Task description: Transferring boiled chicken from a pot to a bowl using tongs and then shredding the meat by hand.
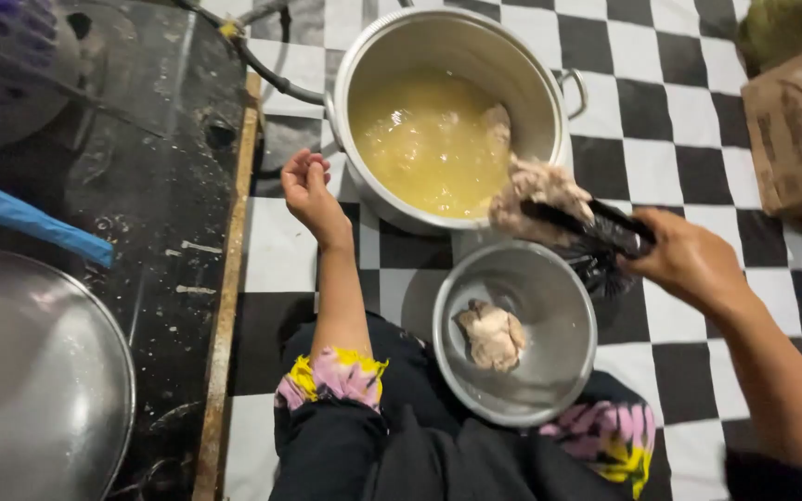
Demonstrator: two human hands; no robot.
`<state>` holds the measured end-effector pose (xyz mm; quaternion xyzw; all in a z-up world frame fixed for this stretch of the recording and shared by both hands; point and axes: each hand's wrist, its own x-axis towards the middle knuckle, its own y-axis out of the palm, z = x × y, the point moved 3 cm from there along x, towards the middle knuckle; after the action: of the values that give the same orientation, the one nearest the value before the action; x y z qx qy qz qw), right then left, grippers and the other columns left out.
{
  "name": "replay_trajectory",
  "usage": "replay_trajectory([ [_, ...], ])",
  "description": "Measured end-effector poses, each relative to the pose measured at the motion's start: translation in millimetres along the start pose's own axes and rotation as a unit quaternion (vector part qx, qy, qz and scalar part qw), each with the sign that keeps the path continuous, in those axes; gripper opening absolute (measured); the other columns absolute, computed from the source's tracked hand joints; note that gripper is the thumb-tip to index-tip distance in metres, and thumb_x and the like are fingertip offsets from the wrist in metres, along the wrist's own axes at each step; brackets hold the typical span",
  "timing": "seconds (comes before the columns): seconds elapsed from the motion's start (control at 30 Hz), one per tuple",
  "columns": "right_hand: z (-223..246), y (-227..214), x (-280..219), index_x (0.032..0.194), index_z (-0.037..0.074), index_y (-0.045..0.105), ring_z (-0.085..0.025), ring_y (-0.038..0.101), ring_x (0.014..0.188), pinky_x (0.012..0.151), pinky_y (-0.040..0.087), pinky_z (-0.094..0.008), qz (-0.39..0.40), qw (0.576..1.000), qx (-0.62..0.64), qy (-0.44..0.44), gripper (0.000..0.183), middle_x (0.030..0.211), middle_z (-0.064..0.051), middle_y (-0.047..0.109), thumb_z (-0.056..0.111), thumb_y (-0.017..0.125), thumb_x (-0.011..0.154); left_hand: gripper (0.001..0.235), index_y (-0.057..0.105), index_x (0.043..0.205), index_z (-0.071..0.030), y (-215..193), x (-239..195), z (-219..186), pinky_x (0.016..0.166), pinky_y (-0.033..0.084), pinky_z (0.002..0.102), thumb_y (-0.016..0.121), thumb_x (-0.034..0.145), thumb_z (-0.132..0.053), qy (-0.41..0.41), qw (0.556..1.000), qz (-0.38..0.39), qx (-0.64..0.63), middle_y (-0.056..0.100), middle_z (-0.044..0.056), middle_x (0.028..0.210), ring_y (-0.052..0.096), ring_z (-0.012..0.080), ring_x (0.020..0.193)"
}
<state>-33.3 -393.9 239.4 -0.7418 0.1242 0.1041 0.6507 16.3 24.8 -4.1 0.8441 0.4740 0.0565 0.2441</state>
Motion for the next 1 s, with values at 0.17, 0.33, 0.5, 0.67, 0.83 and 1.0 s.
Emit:
replay_trajectory([
  [0.17,-34.8,61.7,-69.4,0.143,0.034,0.055,-0.024,0.073,0.106,0.080,0.063,-0.043,0.097,0.991,-0.058,0.067,0.067,0.131,0.003,0.070,0.029,0.076,0.080,0.020,0.067,0.110,-0.008,-1.6,-10.8,-3.0,0.077,0.056,0.026,0.058,0.094,-0.003,-0.008,1.000,0.016,0.015,0.071,0.003,0.096,0.068,0.0127,0.084],
  [0.33,-49.3,176.7,-77.1,0.110,0.017,0.059,-0.033,0.071,0.088,0.059,0.056,-0.047,0.025,0.990,-0.137,-0.007,0.024,0.099,-0.007,0.066,0.015,0.061,0.085,0.019,0.068,0.109,-0.008,-4.8,-19.8,-7.7,0.077,0.055,0.026,0.058,0.093,-0.003,-0.020,0.999,0.020,0.023,0.071,0.003,0.095,0.068,0.0131,0.083],
  [0.5,-48.0,116.0,-80.8,0.137,0.020,0.052,-0.032,0.068,0.109,0.074,0.061,-0.051,0.041,0.991,-0.127,0.022,0.064,0.126,-0.007,0.067,0.027,0.071,0.076,0.019,0.067,0.111,-0.006,-5.0,-14.8,-11.8,0.079,0.057,0.028,0.058,0.095,-0.003,-0.013,0.999,0.020,0.023,0.071,0.004,0.096,0.068,0.0140,0.083],
  [0.67,-15.8,10.7,-35.2,0.145,0.022,0.050,-0.035,0.072,0.100,0.070,0.063,-0.051,-0.018,0.990,-0.134,0.043,0.066,0.124,-0.012,0.067,0.035,0.073,0.084,0.019,0.067,0.110,-0.008,1.4,-13.3,-9.0,0.078,0.055,0.026,0.059,0.094,-0.004,-0.017,1.000,0.011,0.006,0.071,0.003,0.097,0.069,0.0125,0.084],
  [0.83,20.0,14.5,124.8,0.121,0.011,0.062,-0.040,0.069,0.096,0.067,0.059,-0.050,-0.157,0.968,-0.190,-0.052,0.043,0.113,-0.015,0.069,0.016,0.063,0.078,0.018,0.066,0.110,-0.010,4.4,-8.0,-15.3,0.076,0.052,0.025,0.058,0.095,-0.005,-0.008,1.000,0.020,-0.012,0.070,0.002,0.098,0.069,0.0120,0.086],
  [1.0,54.9,76.6,313.3,0.111,0.010,0.083,-0.038,0.078,0.089,0.065,0.055,-0.065,0.009,0.948,-0.316,-0.034,0.070,0.096,-0.014,0.083,0.043,0.099,0.052,0.020,0.064,0.112,-0.011,8.6,-4.0,-25.8,0.074,0.055,0.017,0.060,0.095,-0.001,0.017,1.000,0.010,0.017,0.070,0.003,0.095,0.069,0.0079,0.082],
])
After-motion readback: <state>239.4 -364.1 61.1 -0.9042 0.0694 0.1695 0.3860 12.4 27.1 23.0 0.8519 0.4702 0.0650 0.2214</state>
